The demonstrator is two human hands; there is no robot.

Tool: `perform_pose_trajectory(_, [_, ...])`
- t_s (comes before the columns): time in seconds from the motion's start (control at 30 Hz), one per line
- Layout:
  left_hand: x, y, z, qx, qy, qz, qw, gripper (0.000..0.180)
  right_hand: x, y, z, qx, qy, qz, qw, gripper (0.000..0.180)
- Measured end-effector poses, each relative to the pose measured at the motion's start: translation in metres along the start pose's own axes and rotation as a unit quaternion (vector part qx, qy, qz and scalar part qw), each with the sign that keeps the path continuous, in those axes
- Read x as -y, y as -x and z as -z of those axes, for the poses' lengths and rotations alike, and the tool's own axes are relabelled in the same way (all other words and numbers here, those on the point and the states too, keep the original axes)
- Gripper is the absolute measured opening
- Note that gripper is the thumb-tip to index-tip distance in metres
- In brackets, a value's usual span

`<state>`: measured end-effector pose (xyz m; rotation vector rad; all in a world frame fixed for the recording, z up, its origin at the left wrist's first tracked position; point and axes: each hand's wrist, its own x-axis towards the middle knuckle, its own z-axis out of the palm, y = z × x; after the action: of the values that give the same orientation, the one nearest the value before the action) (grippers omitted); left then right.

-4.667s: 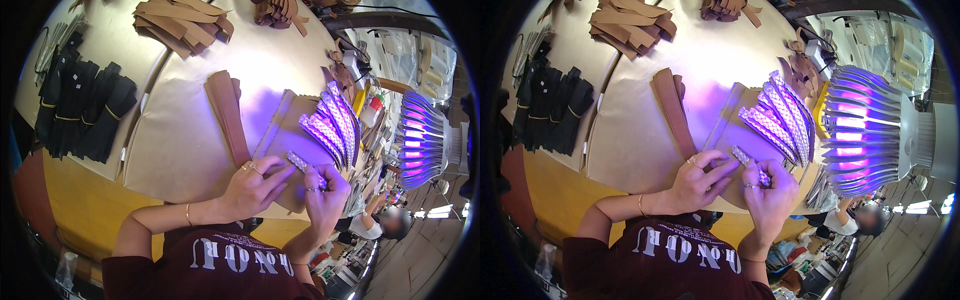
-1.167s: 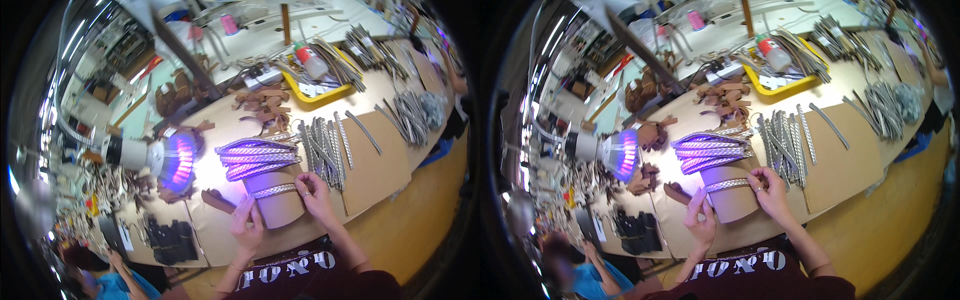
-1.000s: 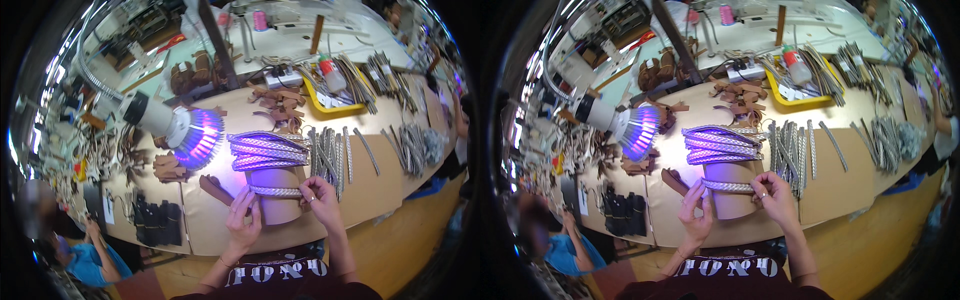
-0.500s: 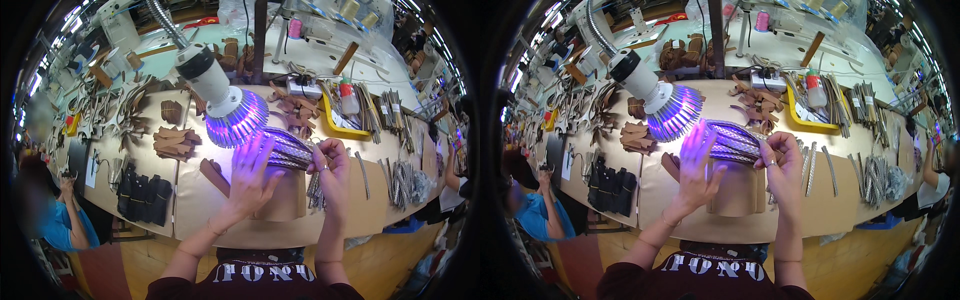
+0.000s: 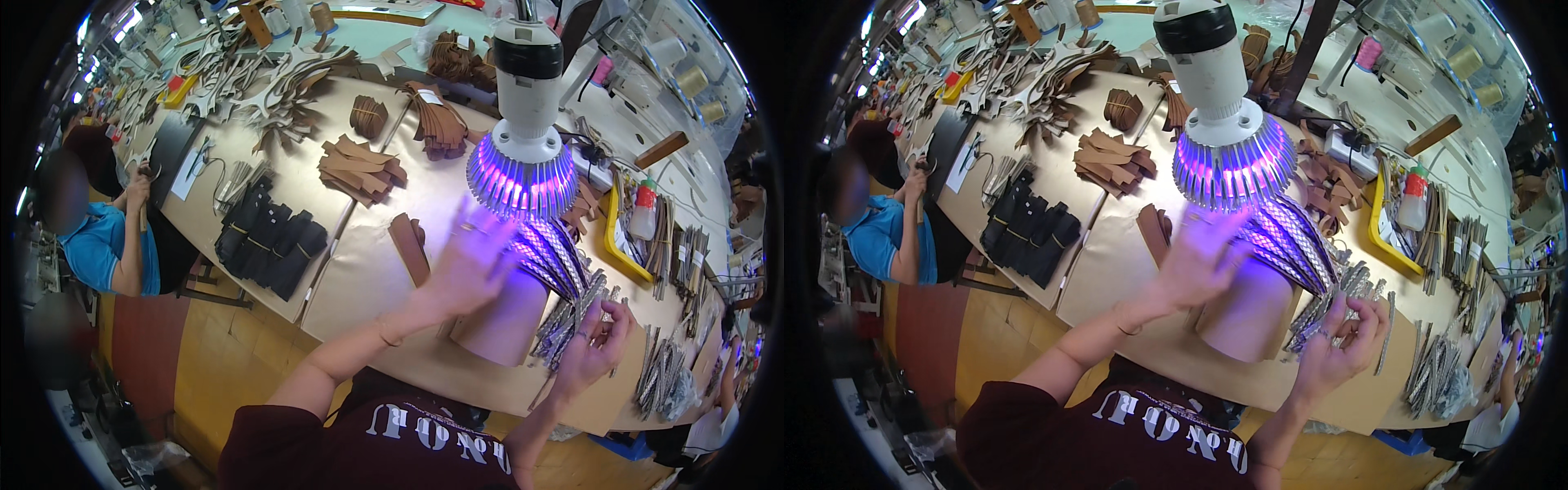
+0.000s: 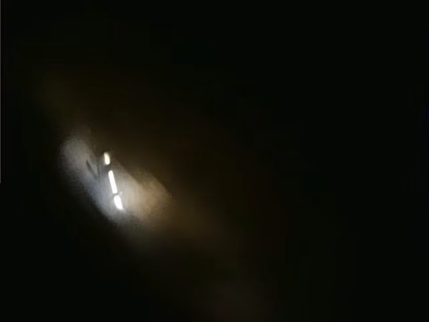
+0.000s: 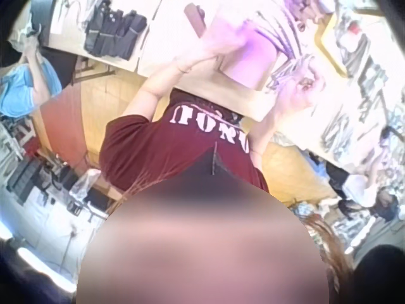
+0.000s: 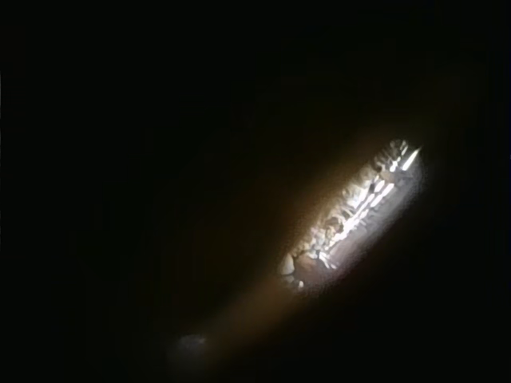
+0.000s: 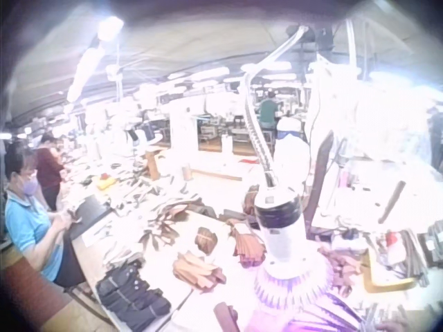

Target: The person repeatedly wraps silver braided straps around a cylindrical cardboard form, then removes them and places them on the table. The person also handles brown leather strips, folding and arranging them on the table.

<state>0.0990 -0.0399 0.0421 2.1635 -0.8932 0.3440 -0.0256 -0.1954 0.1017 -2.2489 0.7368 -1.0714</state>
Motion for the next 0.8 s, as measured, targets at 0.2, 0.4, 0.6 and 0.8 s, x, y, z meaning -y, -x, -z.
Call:
perform_pose_trajectory(0.2, [0.085,0.04,0.038,-0.053,-0.012,0.242,0.969,0.026,0.019,0.021,0.012,0.12,-0.072,0.062,0.988,0.009])
perform_pose_trajectory(0.4, [0.106,0.053,0.032,-0.039,0.025,0.285,0.957,0.022,0.036,0.037,0.002,0.256,-0.096,0.107,0.956,0.017])
perform_pose_trajectory(0.6, [0.102,0.053,0.031,-0.089,0.055,0.29,0.951,0.019,0.037,0.042,0.001,0.272,-0.082,0.137,0.949,0.014])
perform_pose_trajectory(0.8, [0.085,0.063,0.035,-0.125,0.003,0.174,0.977,0.015,0.045,0.059,-0.003,0.339,-0.038,0.192,0.92,0.014])
